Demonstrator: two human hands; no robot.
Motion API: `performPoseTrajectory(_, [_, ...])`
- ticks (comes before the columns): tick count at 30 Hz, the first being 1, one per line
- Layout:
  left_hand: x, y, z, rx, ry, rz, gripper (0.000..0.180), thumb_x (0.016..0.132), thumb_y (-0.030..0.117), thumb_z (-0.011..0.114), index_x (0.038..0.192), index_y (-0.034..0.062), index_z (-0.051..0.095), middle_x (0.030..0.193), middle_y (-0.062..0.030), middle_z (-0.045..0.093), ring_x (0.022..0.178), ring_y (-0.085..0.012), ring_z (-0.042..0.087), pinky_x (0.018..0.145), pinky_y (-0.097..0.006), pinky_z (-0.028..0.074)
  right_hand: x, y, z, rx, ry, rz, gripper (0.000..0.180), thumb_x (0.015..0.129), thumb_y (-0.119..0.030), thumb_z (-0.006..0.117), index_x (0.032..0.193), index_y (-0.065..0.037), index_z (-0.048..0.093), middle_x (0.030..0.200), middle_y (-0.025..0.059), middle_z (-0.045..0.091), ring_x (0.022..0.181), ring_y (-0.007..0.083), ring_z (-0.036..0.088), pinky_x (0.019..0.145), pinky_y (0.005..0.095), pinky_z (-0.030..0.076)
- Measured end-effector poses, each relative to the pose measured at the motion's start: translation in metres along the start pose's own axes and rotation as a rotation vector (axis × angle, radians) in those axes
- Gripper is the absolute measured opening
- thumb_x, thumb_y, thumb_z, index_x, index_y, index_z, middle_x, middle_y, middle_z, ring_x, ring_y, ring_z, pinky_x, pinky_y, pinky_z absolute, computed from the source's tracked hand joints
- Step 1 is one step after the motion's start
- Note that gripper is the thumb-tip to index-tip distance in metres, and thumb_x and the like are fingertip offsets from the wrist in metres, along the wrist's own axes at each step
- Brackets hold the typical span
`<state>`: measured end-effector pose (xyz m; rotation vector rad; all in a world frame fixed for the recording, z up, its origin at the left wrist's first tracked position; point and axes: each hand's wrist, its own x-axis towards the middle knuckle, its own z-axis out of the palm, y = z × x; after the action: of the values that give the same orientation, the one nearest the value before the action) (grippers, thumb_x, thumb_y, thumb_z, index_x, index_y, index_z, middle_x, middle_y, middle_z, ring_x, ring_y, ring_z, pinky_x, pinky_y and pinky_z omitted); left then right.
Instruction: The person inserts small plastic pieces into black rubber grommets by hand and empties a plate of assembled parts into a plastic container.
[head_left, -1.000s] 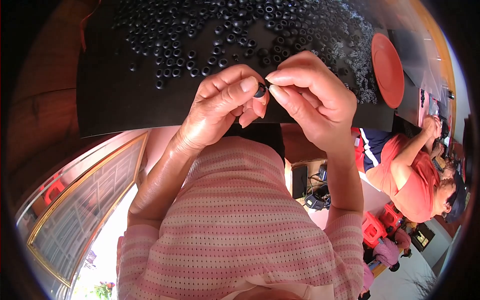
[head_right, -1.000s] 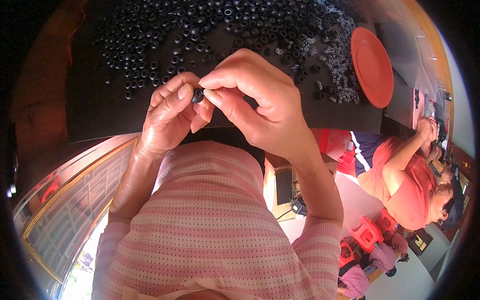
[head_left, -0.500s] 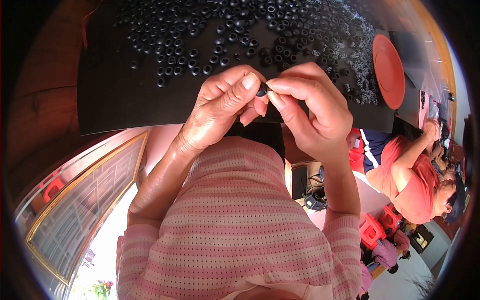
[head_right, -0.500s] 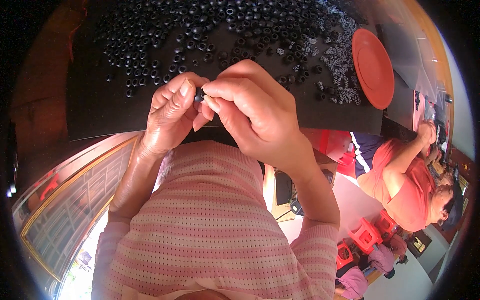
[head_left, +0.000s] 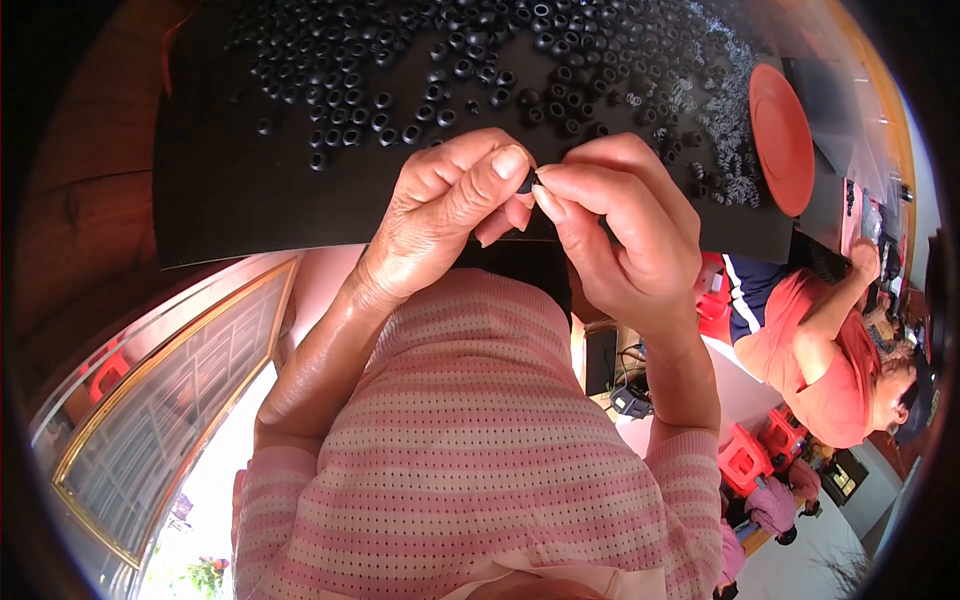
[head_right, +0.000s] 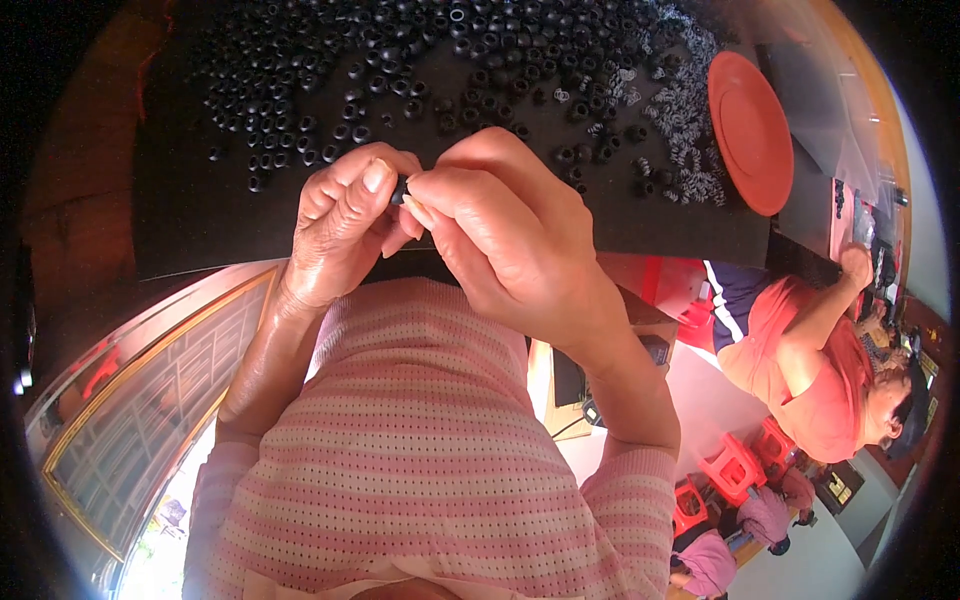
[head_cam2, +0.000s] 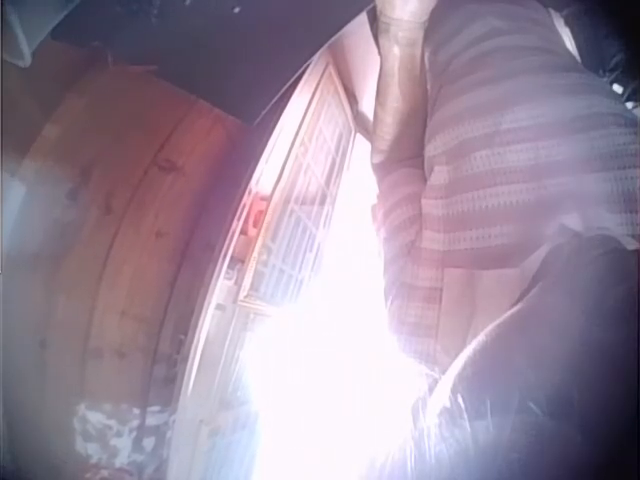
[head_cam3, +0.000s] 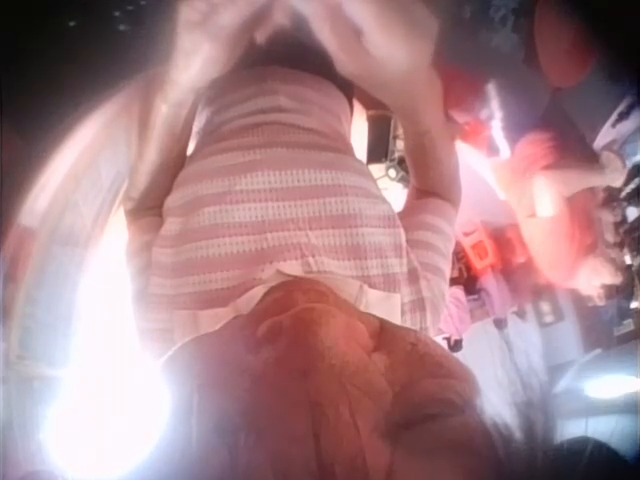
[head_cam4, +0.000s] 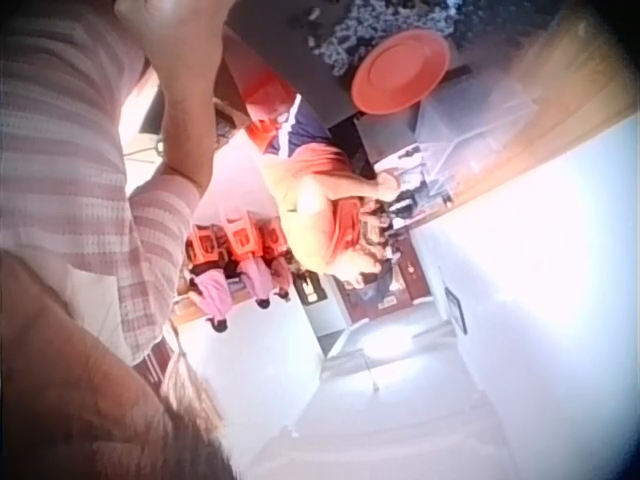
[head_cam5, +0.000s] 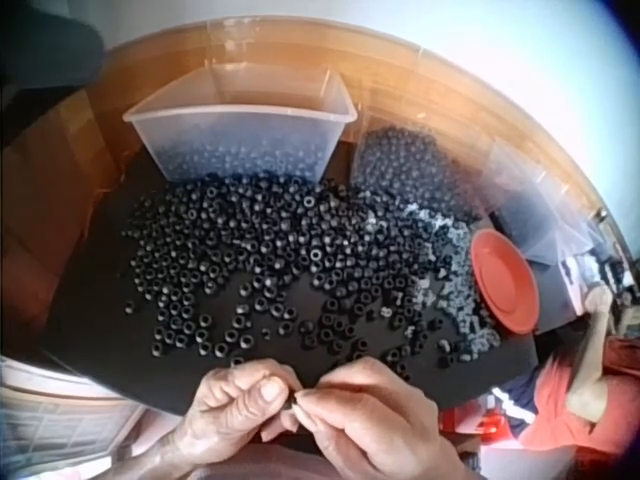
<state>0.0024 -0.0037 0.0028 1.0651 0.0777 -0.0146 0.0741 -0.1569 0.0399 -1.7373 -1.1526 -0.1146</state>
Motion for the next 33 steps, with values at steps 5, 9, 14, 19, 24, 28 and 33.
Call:
performPoseTrajectory(5, [0.001,0.001,-0.009,0.007,-0.038,-0.049,0.037,0.098,0.036,0.052,0.087,0.0016,0.06,0.072,-0.0019,0.057,0.057,-0.0055,0.046,0.048,-0.019,0.034,0.003,0.003,-0.009,0.047,-0.108,0.084,0.016,0.081,0.001,0.068,0.096,0.003,0.063,0.083,0.0094,0.06,0.067,0.0159,0.059,0.058,0.0243,0.046])
performPoseTrajectory(9, [0.002,-0.003,-0.009,-0.019,-0.062,-0.019,0.04,0.095,0.039,0.055,0.088,0.0002,0.061,0.068,-0.0033,0.057,0.052,-0.006,0.046,0.042,-0.019,0.03,0.008,0.013,-0.01,0.135,-0.182,0.075,0.024,0.082,-0.006,0.069,0.104,0.003,0.063,0.08,0.0074,0.058,0.065,0.0149,0.057,0.058,0.0238,0.045])
performPoseTrajectory(14, [0.001,0.0,-0.006,-0.057,-0.023,-0.046,0.042,0.094,0.041,0.057,0.084,0.0001,0.062,0.066,-0.0053,0.06,0.045,-0.0054,0.045,0.037,-0.018,0.026,0.018,0.012,-0.016,0.153,-0.322,0.06,0.023,0.079,-0.001,0.067,0.102,0.0,0.061,0.077,0.0091,0.055,0.06,0.0227,0.058,0.055,0.0322,0.048])
performPoseTrajectory(19, [-0.002,0.0,-0.006,-0.072,-0.009,-0.044,0.042,0.093,0.039,0.058,0.077,0.0002,0.061,0.061,-0.0065,0.061,0.041,-0.0058,0.046,0.034,-0.019,0.026,0.014,0.016,-0.01,0.094,-0.278,-0.05,0.02,0.076,-0.007,0.072,0.091,0.001,0.061,0.068,0.0053,0.051,0.051,0.0138,0.05,0.045,0.026,0.038])
performPoseTrajectory(24, [-0.002,0.003,-0.003,-0.107,-0.038,-0.08,0.03,0.094,0.029,0.06,0.078,0.0034,0.065,0.062,-0.0002,0.059,0.052,-0.0037,0.049,0.043,-0.018,0.034,0.011,0.017,-0.009,0.13,-0.257,-0.05,0.018,0.074,-0.005,0.073,0.084,-0.001,0.059,0.065,0.0051,0.049,0.05,0.0142,0.049,0.043,0.0267,0.037])
performPoseTrajectory(28, [0.0,0.006,0.001,-0.062,-0.022,-0.117,0.029,0.094,0.027,0.061,0.077,0.0031,0.065,0.063,0.0001,0.059,0.055,-0.0036,0.05,0.045,-0.018,0.035,0.012,0.016,-0.01,0.123,-0.254,-0.026,0.016,0.071,-0.003,0.069,0.08,-0.004,0.055,0.067,0.0082,0.05,0.052,0.0228,0.052,0.045,0.0335,0.041])
performPoseTrajectory(33, [0.001,0.001,-0.004,-0.072,-0.042,-0.092,0.03,0.094,0.028,0.06,0.077,0.003,0.065,0.062,-0.0002,0.059,0.053,-0.0035,0.049,0.045,-0.018,0.034,0.01,0.02,-0.006,0.088,-0.185,-0.153,0.017,0.073,0.001,0.069,0.085,-0.001,0.058,0.062,0.0064,0.05,0.047,0.0185,0.048,0.04,0.0303,0.036])
